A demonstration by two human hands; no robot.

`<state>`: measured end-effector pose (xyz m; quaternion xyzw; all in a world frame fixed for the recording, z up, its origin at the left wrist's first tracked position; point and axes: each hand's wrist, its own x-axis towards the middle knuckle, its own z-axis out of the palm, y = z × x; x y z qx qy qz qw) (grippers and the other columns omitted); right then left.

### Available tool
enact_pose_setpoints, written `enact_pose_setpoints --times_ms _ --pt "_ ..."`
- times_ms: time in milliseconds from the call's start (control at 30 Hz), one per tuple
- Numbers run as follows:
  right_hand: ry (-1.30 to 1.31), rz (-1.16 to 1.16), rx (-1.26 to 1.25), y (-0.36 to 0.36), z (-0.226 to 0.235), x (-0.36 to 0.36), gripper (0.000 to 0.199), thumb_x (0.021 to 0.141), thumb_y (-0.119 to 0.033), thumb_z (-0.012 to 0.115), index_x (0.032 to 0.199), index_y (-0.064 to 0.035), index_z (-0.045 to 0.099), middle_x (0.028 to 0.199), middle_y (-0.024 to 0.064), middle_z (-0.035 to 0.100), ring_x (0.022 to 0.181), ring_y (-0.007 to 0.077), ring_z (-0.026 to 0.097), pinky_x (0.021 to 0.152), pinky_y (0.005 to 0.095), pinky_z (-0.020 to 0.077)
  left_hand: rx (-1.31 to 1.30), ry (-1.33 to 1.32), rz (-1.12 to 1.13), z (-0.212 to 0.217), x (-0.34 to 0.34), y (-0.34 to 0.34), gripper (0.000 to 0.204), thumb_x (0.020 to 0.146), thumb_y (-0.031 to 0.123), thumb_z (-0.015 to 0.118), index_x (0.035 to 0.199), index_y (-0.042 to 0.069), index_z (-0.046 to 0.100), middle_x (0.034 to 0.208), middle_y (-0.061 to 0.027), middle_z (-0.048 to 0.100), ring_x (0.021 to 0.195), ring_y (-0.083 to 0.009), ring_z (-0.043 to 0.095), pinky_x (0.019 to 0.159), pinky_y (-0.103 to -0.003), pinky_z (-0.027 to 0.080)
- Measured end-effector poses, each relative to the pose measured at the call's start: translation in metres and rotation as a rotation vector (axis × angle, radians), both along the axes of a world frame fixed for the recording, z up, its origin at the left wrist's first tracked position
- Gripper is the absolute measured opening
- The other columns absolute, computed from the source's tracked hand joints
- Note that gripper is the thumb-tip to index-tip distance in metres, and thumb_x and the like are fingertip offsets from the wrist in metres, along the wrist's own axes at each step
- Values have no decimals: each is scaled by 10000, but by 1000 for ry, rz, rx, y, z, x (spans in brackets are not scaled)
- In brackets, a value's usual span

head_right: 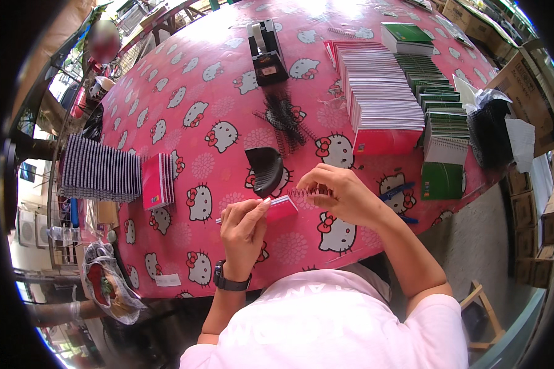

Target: The person assembles spiral-bound notebooks by inserting a black plastic comb into the punched holes of a pink cover and a stack of white pages. They then use a blue pen to press the comb's teeth into the holes to secure the pages. The finished notebook is placed on a growing stack on the table.

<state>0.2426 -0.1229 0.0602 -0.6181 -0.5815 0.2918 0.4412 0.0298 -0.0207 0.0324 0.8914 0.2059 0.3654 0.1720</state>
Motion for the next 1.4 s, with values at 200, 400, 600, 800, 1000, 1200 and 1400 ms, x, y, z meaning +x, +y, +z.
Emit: enact_pose_setpoints --times_ms 200,400,600,800,1000,1200,1400 --pt "36 7 20 0 -7 -1 230 771 49 684 980 -41 653 898 49 610 810 170 605 713 294 492 -24 -11 -21 2 -2 1 333 729 -30 669 1033 103 706 912 -31 651 840 -198 611 759 -336 444" --pt "39 141 -19 3 -4 2 240 788 66 654 1004 -39 638 903 64 598 816 198 599 711 319 492 -44 -25 -33 6 -2 -1 330 725 -32 675 1024 103 709 888 -23 650 823 -191 607 731 -328 438" --pt "-22 257 -52 3 -4 8 184 849 31 604 1022 -32 606 904 84 583 841 239 587 715 347 491 -82 -31 -24 8 -1 -2 294 722 -45 670 971 105 711 859 -24 648 786 -191 596 703 -322 431" --pt "-28 290 -78 2 -3 8 169 870 -1 593 1035 -37 592 911 98 550 841 250 585 707 353 493 -99 -22 18 9 3 -3 274 718 -45 678 941 112 709 849 -31 654 767 -188 591 704 -311 425" --pt "-80 187 -39 4 2 2 319 866 -5 604 1172 -54 529 852 100 580 760 216 604 671 331 494 -118 60 48 19 1 -10 238 737 55 717 963 118 679 861 -25 650 805 -201 593 779 -338 401" --pt "86 270 -231 2 1 -2 434 872 -37 617 1279 -85 477 852 108 622 740 214 640 663 314 503 -102 97 34 13 11 -24 244 745 186 755 954 125 644 860 -4 639 828 -185 589 772 -339 360" --pt "-230 238 -111 43 -5 4 599 794 -87 670 1344 -122 434 1202 188 567 1096 295 571 896 402 443 -93 111 21 15 9 -27 185 783 254 724 893 130 643 858 0 632 825 -181 580 774 -343 338"
